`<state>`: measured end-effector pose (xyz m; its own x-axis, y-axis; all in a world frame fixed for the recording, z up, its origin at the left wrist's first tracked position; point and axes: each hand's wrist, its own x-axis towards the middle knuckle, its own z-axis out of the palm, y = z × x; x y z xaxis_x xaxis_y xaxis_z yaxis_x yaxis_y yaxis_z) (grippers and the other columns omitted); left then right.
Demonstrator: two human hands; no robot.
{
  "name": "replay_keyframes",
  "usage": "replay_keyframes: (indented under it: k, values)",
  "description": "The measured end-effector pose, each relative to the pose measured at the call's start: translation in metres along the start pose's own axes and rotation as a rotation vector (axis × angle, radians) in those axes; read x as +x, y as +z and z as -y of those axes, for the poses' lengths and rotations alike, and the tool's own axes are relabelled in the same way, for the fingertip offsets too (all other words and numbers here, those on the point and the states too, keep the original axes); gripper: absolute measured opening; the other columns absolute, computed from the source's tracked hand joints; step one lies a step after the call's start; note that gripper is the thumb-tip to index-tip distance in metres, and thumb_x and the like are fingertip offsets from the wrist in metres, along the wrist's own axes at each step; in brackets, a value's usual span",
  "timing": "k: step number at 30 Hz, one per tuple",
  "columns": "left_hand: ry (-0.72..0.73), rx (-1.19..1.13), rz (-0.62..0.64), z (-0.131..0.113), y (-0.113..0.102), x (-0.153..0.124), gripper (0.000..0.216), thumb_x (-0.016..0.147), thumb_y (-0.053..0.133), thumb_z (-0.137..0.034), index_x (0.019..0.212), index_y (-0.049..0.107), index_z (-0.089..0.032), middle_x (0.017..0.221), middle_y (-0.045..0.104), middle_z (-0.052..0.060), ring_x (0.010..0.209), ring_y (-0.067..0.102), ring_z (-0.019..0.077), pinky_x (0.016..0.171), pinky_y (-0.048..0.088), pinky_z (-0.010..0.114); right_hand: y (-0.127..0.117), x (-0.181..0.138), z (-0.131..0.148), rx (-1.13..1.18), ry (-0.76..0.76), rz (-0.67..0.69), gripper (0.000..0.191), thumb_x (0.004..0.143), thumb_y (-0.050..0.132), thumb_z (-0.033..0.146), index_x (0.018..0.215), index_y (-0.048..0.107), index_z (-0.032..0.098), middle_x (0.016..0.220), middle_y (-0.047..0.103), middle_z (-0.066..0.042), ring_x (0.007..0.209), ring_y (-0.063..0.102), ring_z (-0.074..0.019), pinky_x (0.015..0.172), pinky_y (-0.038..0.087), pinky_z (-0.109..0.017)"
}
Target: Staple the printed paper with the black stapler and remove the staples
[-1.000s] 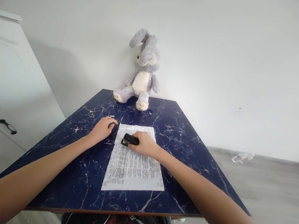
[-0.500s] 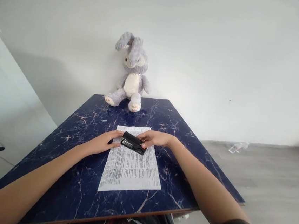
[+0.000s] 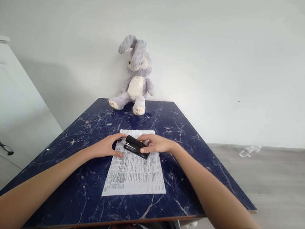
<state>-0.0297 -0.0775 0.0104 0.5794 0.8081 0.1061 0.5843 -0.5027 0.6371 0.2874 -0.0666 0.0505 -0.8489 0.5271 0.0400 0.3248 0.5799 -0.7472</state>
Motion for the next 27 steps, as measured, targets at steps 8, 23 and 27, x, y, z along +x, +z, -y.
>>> replay_keyframes:
  k: [8,23,27]
  values:
    - [0.076,-0.239,-0.285,0.006,0.002,0.004,0.094,0.07,0.091,-0.064,0.149,0.055,-0.027,0.166,0.043,0.015,0.156,0.036,0.0403,0.129,0.029,0.056,0.044,0.017,0.012,-0.293,-0.173,-0.277,0.06,0.081,0.059,0.002,0.139,0.058,0.019,0.135,0.063,-0.013,0.121,0.063,-0.0292,0.106,0.052,-0.047]
    - [-0.237,-1.293,-0.188,-0.015,0.018,0.008,0.018,0.098,0.068,-0.013,0.114,0.078,-0.009,0.128,0.076,0.016,0.126,0.07,0.0243,0.122,0.047,0.038,0.051,0.014,0.018,-1.234,-0.176,-0.462,0.057,0.095,0.048,-0.004,0.147,0.057,0.019,0.145,0.062,-0.016,0.135,0.052,-0.0364,0.095,0.056,-0.049]
    - [-0.248,-1.159,-0.385,-0.011,0.017,0.009,0.014,0.096,0.07,-0.013,0.109,0.076,-0.01,0.117,0.079,0.016,0.115,0.075,0.0244,0.119,0.05,0.041,0.05,0.016,0.014,-0.753,-0.076,-0.592,0.06,0.084,0.051,-0.004,0.139,0.061,0.018,0.137,0.063,-0.017,0.121,0.061,-0.0312,0.094,0.054,-0.045]
